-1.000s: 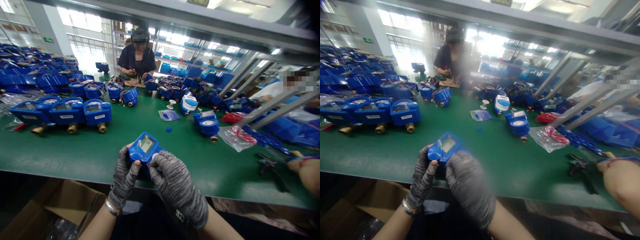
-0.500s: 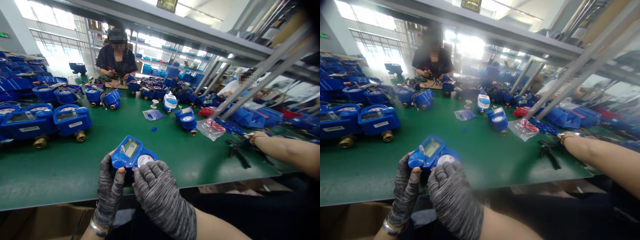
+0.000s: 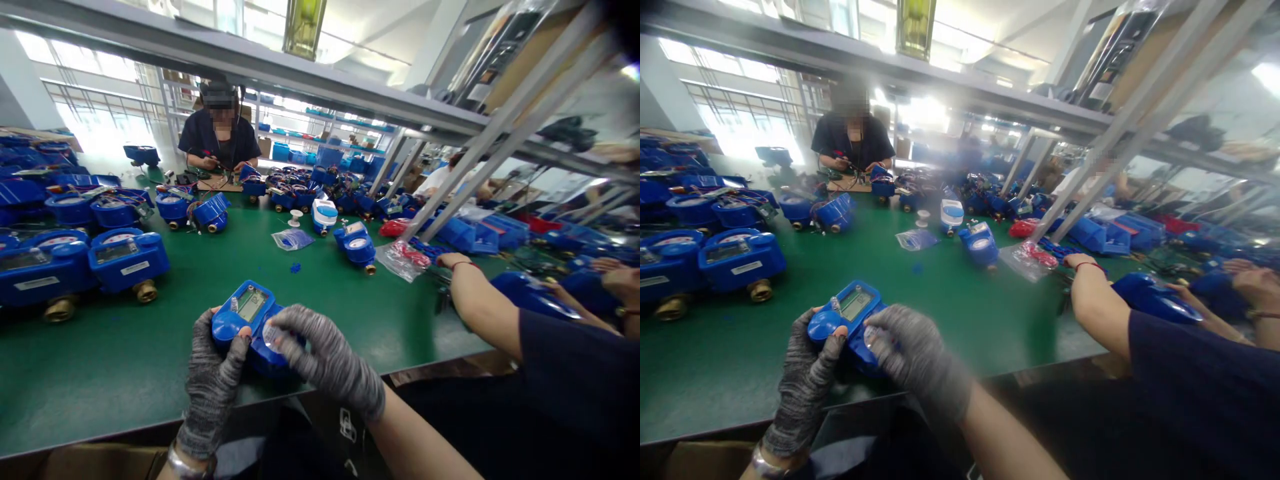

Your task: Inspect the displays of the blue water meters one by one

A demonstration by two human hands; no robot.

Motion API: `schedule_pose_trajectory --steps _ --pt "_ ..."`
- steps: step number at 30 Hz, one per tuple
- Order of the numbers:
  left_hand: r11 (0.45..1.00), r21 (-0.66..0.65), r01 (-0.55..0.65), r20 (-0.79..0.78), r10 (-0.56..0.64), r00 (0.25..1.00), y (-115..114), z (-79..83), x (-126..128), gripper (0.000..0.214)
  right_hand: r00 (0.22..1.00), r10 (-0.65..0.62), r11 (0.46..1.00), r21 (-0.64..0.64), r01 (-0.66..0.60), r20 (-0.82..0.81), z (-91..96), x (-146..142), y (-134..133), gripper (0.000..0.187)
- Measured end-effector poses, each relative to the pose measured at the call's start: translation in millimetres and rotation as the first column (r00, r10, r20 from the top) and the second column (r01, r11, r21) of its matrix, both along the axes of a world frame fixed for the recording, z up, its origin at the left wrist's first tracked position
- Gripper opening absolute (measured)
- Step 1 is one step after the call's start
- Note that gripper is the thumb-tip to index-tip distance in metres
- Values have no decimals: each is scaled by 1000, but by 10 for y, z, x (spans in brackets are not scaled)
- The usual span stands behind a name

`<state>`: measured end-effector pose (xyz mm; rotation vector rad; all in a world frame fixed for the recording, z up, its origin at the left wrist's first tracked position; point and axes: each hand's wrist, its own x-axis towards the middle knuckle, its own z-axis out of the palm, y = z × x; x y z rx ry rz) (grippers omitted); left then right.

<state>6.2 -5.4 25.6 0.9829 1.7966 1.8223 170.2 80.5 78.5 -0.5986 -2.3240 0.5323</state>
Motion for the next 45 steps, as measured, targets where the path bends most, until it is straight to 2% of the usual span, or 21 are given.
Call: schedule_pose_trajectory --steps 1,2,4,7,10,13,19,24,28,31,33,35,37,39,42,45 --pt "1000 0 24 16 -24 1000 30 19 -26 56 989 -138 988 -76 134 -49 -37 12 232 20" --pt "999 7 51 37 -52 998 58 39 -55 55 950 -311 947 -95 307 -37 -103 14 483 19" --pt "992 27 123 97 -125 987 109 78 -120 54 822 -532 827 -88 556 204 -300 -19 972 20" --pt "971 36 235 196 -238 951 168 134 -208 57 746 -572 767 -99 634 340 -625 -130 1486 14" --pt "963 31 269 251 -268 930 196 159 -249 62 691 -612 720 -91 688 384 -831 -246 1687 15" --pt "966 21 257 258 -253 932 198 147 -238 66 643 -652 679 -68 731 402 -898 -319 1739 19" --pt "970 10 244 266 -237 934 244 157 -224 67 601 -665 645 -65 762 443 -862 -375 1796 22" --pt "921 70 382 323 -383 865 323 224 -280 63 630 -642 668 -86 739 437 -795 -369 1792 20" --pt "913 99 396 335 -406 850 316 209 -297 59 736 -576 751 -125 648 355 -724 -233 1631 20" --pt "925 113 363 363 -378 852 283 159 -315 58 853 -456 850 -159 502 255 -684 -76 1340 15" --pt "927 116 358 358 -375 855 270 131 -343 58 938 -324 919 -194 343 120 -661 6 1097 11" --pt "921 122 369 352 -388 852 268 122 -374 57 982 -188 962 -209 178 -33 -635 46 869 8" --pt "916 129 381 350 -401 846 271 130 -398 56 988 -104 976 -202 79 -113 -607 45 694 7" --pt "919 118 375 330 -393 858 272 142 -414 54 990 -62 980 -193 38 -123 -588 22 588 7" --pt "930 92 356 294 -367 883 263 139 -427 51 991 -57 981 -189 33 -123 -587 -19 552 8" --pt "933 103 345 309 -360 880 252 94 -442 49 978 -110 980 -186 77 -178 -597 -60 629 7"
